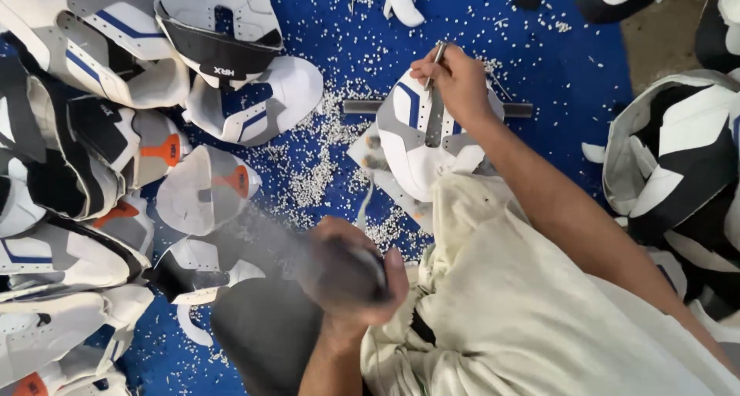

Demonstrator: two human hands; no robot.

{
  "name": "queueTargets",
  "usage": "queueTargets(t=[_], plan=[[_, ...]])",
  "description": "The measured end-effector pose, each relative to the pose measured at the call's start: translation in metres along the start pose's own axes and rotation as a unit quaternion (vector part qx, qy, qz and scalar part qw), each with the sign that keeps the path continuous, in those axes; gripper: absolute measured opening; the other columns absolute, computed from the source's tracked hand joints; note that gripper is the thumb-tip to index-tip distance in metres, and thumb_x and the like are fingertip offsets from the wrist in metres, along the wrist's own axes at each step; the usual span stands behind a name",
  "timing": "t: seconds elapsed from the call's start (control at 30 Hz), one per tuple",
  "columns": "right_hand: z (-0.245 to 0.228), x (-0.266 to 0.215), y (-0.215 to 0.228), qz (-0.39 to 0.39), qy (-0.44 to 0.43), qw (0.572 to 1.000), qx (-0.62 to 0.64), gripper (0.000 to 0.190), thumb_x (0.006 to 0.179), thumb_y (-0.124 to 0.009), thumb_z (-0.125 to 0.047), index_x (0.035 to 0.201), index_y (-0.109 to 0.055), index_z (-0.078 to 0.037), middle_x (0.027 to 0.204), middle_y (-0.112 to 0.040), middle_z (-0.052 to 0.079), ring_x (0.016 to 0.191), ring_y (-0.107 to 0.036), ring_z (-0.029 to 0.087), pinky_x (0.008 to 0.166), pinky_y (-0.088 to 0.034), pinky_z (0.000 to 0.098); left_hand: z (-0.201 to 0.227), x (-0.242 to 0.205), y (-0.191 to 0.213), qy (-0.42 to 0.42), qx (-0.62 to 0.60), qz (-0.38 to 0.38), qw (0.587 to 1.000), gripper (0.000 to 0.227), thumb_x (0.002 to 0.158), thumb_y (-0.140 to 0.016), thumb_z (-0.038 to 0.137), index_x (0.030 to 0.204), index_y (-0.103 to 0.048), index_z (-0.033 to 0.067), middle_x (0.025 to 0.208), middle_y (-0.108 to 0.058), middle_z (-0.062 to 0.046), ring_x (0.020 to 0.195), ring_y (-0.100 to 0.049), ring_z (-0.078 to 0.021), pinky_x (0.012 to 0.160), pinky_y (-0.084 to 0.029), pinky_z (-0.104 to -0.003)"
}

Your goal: Punching holes in shoe uppers using a manual punch tool and a mallet.

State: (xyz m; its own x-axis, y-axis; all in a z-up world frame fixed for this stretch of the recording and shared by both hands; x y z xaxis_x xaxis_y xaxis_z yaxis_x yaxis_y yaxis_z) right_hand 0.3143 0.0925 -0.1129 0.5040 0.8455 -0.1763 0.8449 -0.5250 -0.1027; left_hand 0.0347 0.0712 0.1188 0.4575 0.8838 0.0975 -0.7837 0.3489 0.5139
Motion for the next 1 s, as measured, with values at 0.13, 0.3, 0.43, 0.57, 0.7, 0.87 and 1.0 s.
queueTargets(t=[0.13,0.3,0.43,0.57,0.7,0.87,1.0], plan=[[-0.024,-0.028,-0.01,0.051,0.2,0.959,-0.192,0.013,0.108,-0.061,-0.009,0.106,-0.063,0.004,0.105,-0.077,0.017,0.097,-0.077,0.021,0.082,-0.061,0.0331,-0.04,0.013,-0.037,-0.056,-0.059,-0.033,0.996,0.044,0.068,-0.078,0.016,0.1,-0.05,0.0043,0.078,-0.063,-0.011,0.068,-0.063,-0.0274,0.065,-0.052,-0.035],[0.014,-0.022,0.006,0.038,0.178,0.93,-0.32,0.022,0.096,-0.06,-0.008,0.114,-0.07,0.002,0.095,-0.074,0.015,0.085,-0.074,0.022,0.075,-0.057,0.035,-0.119,-0.028,-0.059,0.107,0.16,-0.187,0.963,0.058,0.068,-0.087,0.029,0.112,-0.061,0.0013,0.095,-0.075,-0.022,0.088,-0.072,-0.0428,0.076,-0.058,-0.047],[0.006,-0.019,0.066,0.157,0.055,0.979,0.119,0.021,0.104,-0.061,-0.02,0.102,-0.069,0.0,0.097,-0.079,0.007,0.086,-0.075,0.017,0.079,-0.063,0.0322,-0.219,-0.139,-0.013,0.232,0.277,-0.23,0.904,0.081,0.059,-0.085,0.048,0.124,-0.061,0.0081,0.099,-0.074,-0.02,0.091,-0.074,-0.0391,0.08,-0.059,-0.048],[0.057,-0.049,0.123,0.203,0.017,0.947,0.248,0.027,0.109,-0.061,-0.021,0.114,-0.077,0.0,0.097,-0.074,0.005,0.073,-0.057,0.009,0.065,-0.046,0.0262,-0.308,-0.187,0.005,0.154,0.475,-0.268,0.824,0.089,0.049,-0.088,0.067,0.118,-0.065,0.0139,0.107,-0.067,-0.017,0.092,-0.07,-0.0394,0.083,-0.056,-0.055],[0.062,-0.083,0.132,0.266,-0.047,0.963,-0.013,0.028,0.096,-0.071,-0.012,0.122,-0.077,-0.003,0.102,-0.07,0.008,0.086,-0.055,0.015,0.075,-0.046,0.0327,-0.137,-0.047,-0.027,-0.091,0.479,-0.076,0.87,0.069,0.063,-0.078,0.053,0.114,-0.065,0.0084,0.111,-0.066,-0.019,0.105,-0.063,-0.0416,0.086,-0.047,-0.058],[0.028,-0.077,0.107,0.178,-0.031,0.96,-0.212,0.042,0.08,-0.084,-0.02,0.118,-0.073,-0.005,0.112,-0.075,0.009,0.096,-0.072,0.014,0.082,-0.058,0.0322,-0.207,0.095,-0.167,0.007,0.385,-0.177,0.906,0.072,0.083,-0.079,0.06,0.115,-0.062,-0.0018,0.121,-0.062,-0.024,0.111,-0.059,-0.0425,0.094,-0.047,-0.053],[-0.053,-0.065,0.146,0.18,-0.028,0.954,-0.238,0.035,0.086,-0.079,-0.019,0.119,-0.074,-0.008,0.111,-0.079,0.007,0.093,-0.073,0.015,0.084,-0.058,0.031,-0.112,0.156,-0.159,0.073,-0.108,-0.037,0.991,0.053,0.077,-0.084,0.016,0.12,-0.057,-0.0005,0.115,-0.066,-0.017,0.101,-0.065,-0.0264,0.092,-0.053,-0.042]])
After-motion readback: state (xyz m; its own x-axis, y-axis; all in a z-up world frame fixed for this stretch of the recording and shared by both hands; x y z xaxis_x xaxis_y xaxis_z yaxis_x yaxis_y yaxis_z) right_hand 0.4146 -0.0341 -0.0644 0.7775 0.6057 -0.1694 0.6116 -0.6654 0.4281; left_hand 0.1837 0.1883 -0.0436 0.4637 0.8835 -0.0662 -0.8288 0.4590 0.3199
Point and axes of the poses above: each hand's wrist, its own x-axis towards the middle knuckle, its own y-axis out of the back of the hand, z = x × y, the point moved 4 cm from there along x, towards the middle knuckle
